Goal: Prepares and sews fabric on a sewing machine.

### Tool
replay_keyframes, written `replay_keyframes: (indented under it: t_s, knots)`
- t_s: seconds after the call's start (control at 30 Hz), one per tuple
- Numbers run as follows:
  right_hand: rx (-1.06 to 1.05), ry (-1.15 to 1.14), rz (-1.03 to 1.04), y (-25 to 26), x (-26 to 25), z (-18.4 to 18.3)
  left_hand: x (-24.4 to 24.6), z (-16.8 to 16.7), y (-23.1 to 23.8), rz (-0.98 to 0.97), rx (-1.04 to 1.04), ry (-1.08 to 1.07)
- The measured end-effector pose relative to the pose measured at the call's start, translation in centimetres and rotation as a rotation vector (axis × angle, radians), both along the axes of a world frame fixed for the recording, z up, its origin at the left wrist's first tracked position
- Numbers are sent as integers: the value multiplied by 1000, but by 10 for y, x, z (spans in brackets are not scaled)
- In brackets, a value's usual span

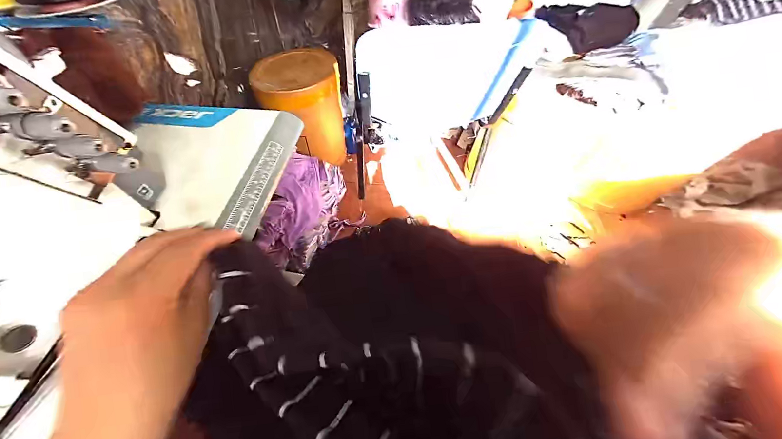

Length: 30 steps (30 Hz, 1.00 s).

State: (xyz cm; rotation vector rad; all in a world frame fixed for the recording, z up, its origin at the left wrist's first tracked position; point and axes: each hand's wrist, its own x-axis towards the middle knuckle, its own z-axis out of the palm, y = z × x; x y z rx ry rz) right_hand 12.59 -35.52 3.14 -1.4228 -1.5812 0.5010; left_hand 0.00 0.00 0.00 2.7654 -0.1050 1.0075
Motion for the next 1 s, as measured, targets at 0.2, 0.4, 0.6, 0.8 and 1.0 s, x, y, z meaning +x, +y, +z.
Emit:
replay_keyframes:
  t_s: [0.2, 0.4, 0.6, 0.8, 1.0]
  knots:
    - [1, 192, -309, 82, 45, -62, 84, -17, -91, -566, -465, -231]
    - [-133, 320, -527, 67, 31, -75, 52, -108, -133, -416, -1042, 227]
    - [-91, 352, -781, 73, 71, -98, 101, -115, -144, -226, -894, 389]
    - [-12, -196, -1092, 64, 114, -100, 204, -139, -120, -68, -723, 529]
    - [-21, -472, -917, 55, 91, -128, 157, -144, -150, -392, -918, 407]
